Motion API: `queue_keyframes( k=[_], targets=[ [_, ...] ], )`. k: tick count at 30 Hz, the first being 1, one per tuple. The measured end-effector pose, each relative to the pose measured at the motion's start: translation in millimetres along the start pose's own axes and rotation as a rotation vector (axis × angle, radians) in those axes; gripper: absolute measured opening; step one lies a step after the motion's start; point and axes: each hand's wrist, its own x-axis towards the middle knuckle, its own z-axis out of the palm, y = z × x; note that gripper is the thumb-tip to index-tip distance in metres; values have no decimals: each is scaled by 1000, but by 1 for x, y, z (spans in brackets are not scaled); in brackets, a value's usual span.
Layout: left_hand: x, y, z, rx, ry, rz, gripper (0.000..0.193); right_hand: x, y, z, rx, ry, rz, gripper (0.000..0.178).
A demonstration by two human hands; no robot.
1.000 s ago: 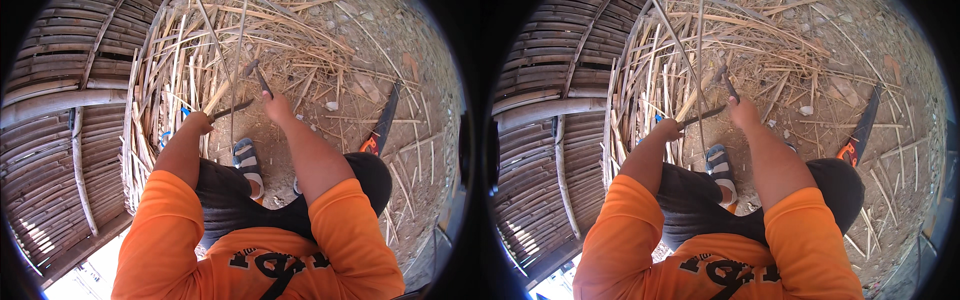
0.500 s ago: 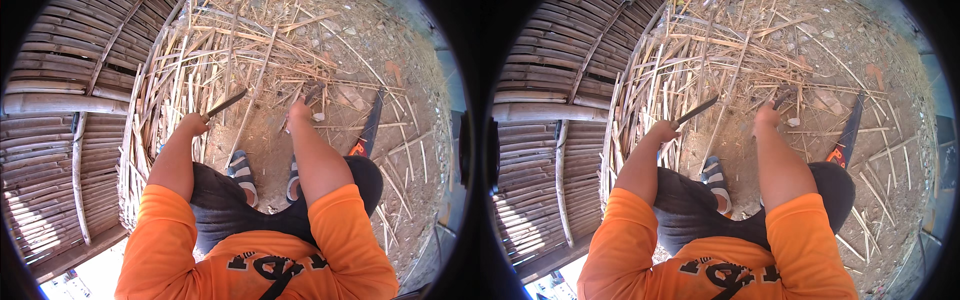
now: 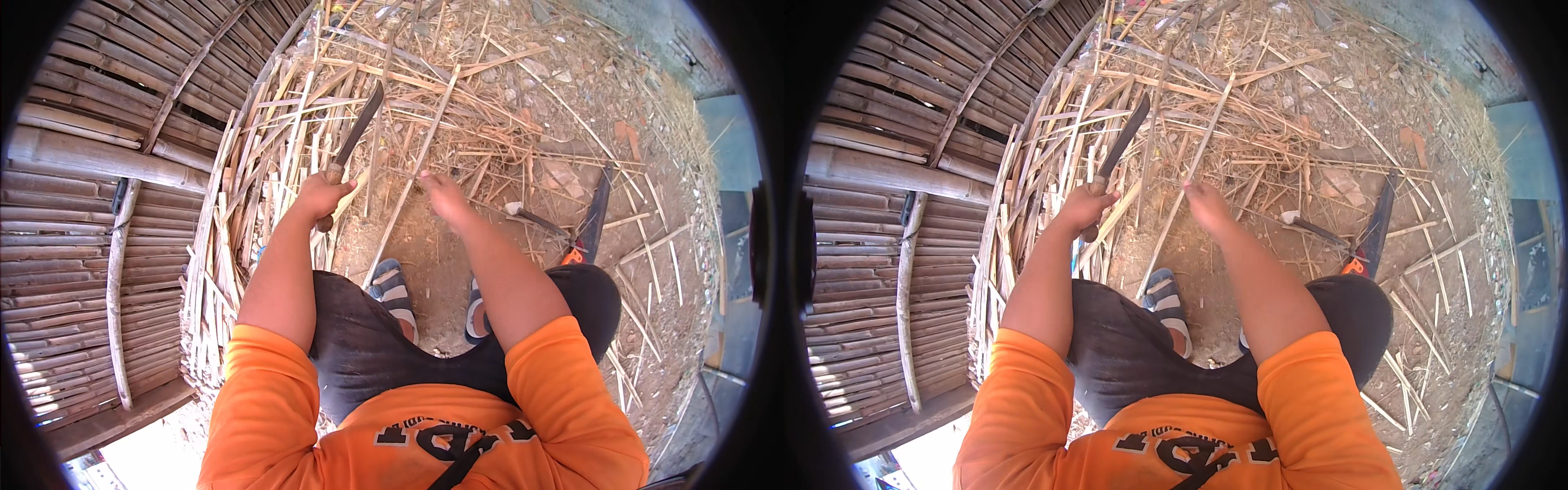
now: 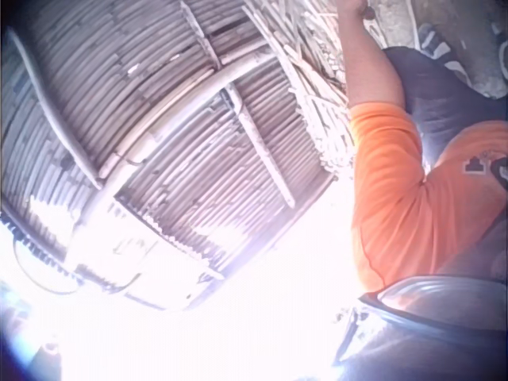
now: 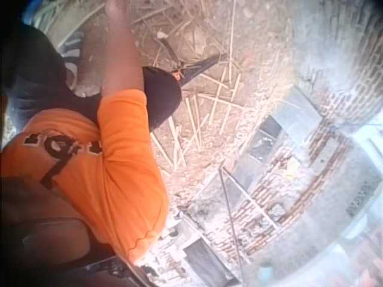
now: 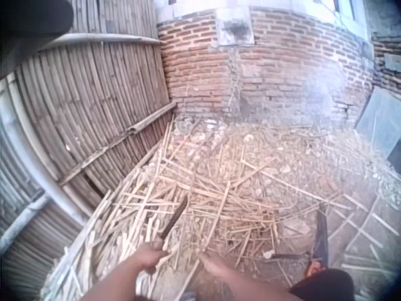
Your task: The person splits a bamboo stalk into thin strips using a machete and a wooden mallet. They strike the back of the machete blade to drive it through the wood, repeating the process for multiple sections.
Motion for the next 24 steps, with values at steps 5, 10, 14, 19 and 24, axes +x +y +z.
queue_keyframes(
  k=[5, 10, 14, 19, 24],
  targets=[
    [-19, 35, 26, -334, -156, 80, 51, -41, -58, 54, 321, -504, 91, 82],
    [-18, 34, 31, -619, -270, 177, 77, -42, -62, 53, 487, -610, 29, 76],
    [-20, 41, 32, -554, -248, 182, 79, -39, -67, 34, 153, -597, -148, 60],
    [-36, 61, 42, -422, -404, 275, 74, -57, -91, 16, 114, -359, -162, 36],
    [-34, 79, 31, -67, -383, 367, 65, -43, -96, -41, 332, -260, 172, 11]
  ],
)
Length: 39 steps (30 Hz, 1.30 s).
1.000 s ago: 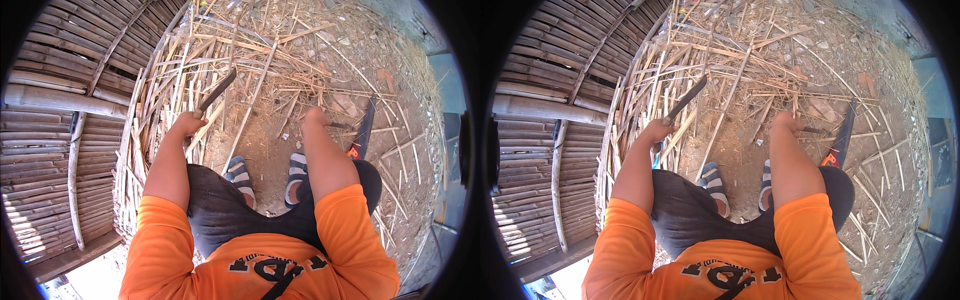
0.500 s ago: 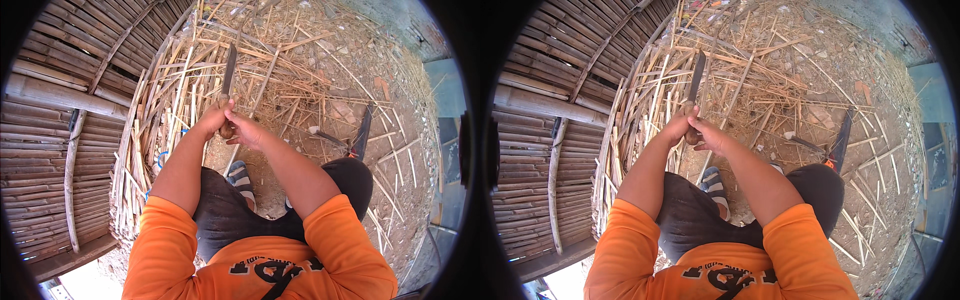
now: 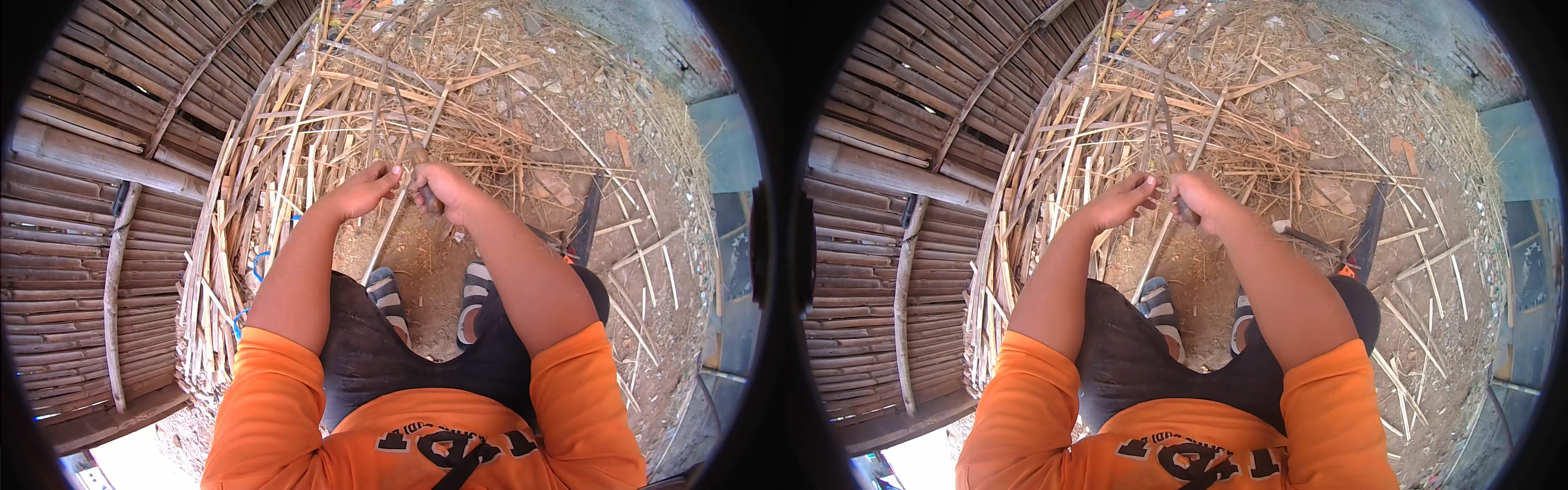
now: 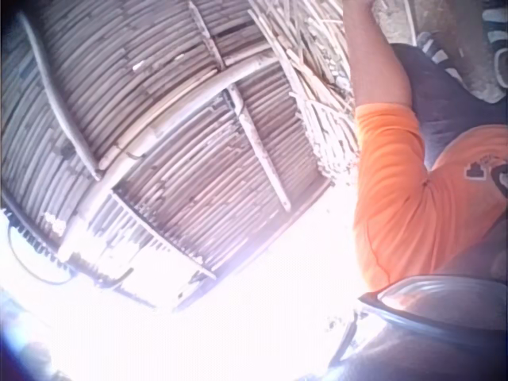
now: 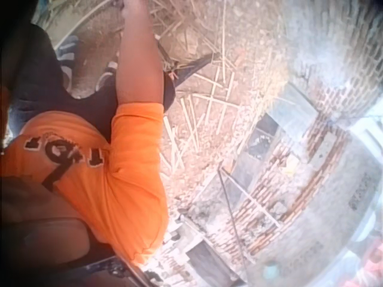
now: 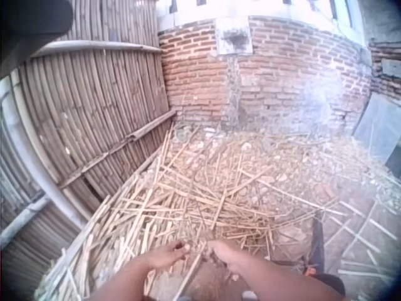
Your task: The person splits a bamboo stalk into thin strips using a machete and a wooden mallet. They strike the back of the machete blade to drive it through the wood, repeating the process for multiple sections.
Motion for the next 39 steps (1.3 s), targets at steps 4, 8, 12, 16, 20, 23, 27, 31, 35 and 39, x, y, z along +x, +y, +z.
queue_keyframes(
  k=[4, 8, 12, 16, 20, 23, 27, 31, 35, 39],
  targets=[
    [-5, 4, -37, 109, 112, -66, 63, -41, -42, -52, -160, 111, -32, 24],
    [20, -50, -68, 392, 171, -213, 63, -71, -61, -82, -97, 176, -152, 28],
    [44, -104, -51, 740, 62, -265, 74, -84, -67, -109, 17, 203, -254, 27],
    [78, -158, -19, 580, 187, -322, 84, -81, -65, -128, 93, 205, -274, 29],
    [106, -198, 23, 502, 358, -366, 79, -75, -59, -147, -52, 200, -233, 27],
    [111, -208, 25, 533, 405, -323, 61, -71, -57, -154, -141, 237, -228, 23],
    [89, -191, -6, 586, 593, -245, 44, -64, -52, -161, -127, 267, -252, 19],
    [38, -162, -51, 519, 756, -142, 43, -61, -52, -162, -143, 296, -246, 18],
    [-41, -93, -77, 345, 832, -117, 44, -60, -56, -155, -189, 276, -299, 29],
    [-146, -52, -92, 166, 833, -92, 37, -64, -61, -140, -225, 292, -350, 47]
  ],
)
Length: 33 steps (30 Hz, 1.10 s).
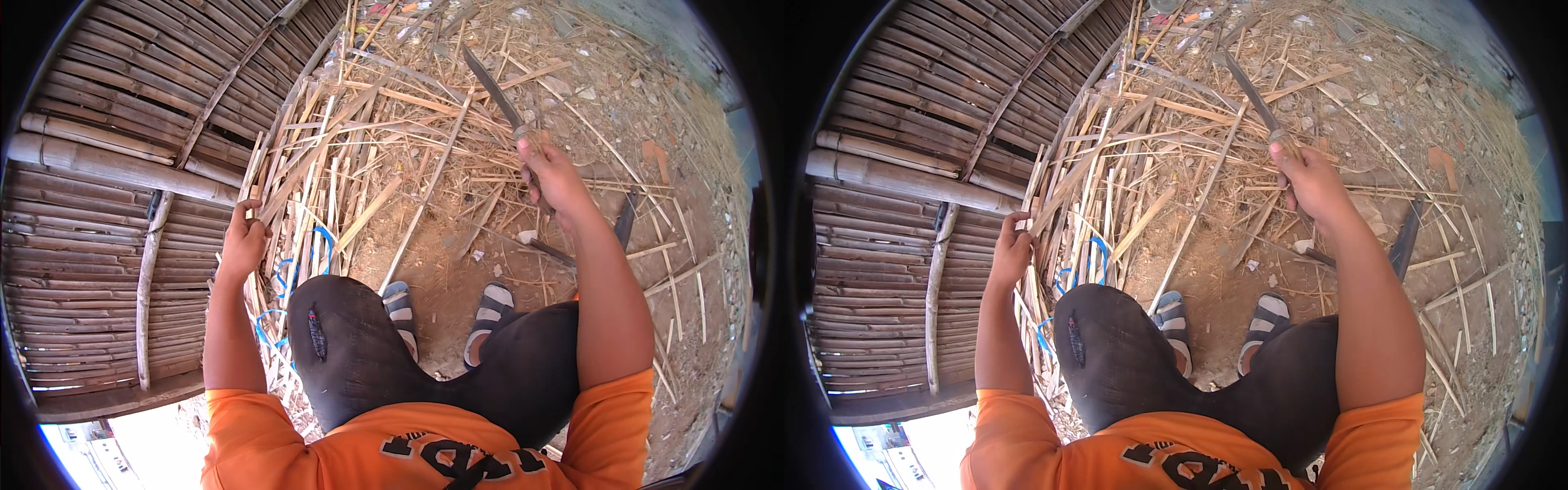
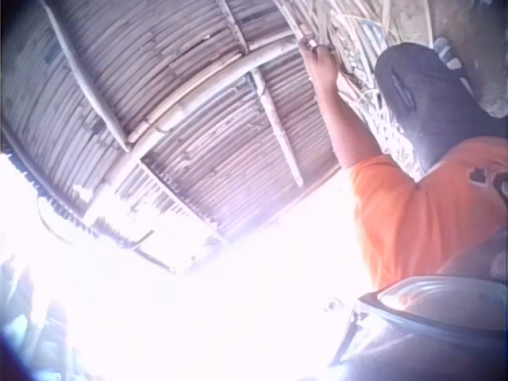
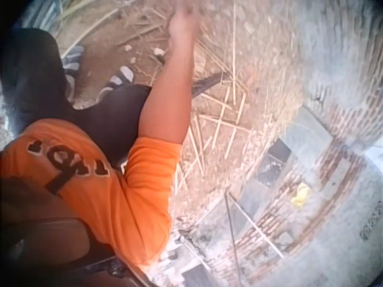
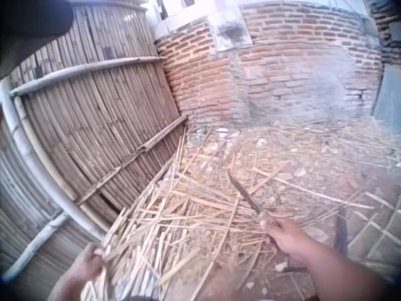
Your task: The person splits a bamboo stalk into thin strips using a machete and a wooden mallet. They strike the back of the machete blade to drive it through the wood, repeating the process for multiple sections.
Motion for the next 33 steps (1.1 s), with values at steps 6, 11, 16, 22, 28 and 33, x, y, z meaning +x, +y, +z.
queue_keyframes(
  k=[6, 11, 16, 22, 28, 33],
  targets=[
    [-115, 80, -119, -389, -291, -194, 34, -18, -9, 14, -73, -43, -112, 52],
    [-142, 94, -164, -586, -531, -35, 41, -37, -13, 23, -117, -83, -175, 52],
    [-143, 104, -154, -600, -554, 31, 38, -56, -16, 30, -139, -114, -164, 53],
    [-136, 101, -116, -393, -139, -12, 30, -67, -17, 20, -119, -180, -186, 57],
    [-105, 126, -53, -924, 332, 275, 37, -56, -5, 10, -99, -159, -188, 52],
    [-77, 188, -28, -1161, 663, 456, 29, -49, 0, 4, -211, -155, -215, 55]
  ],
)
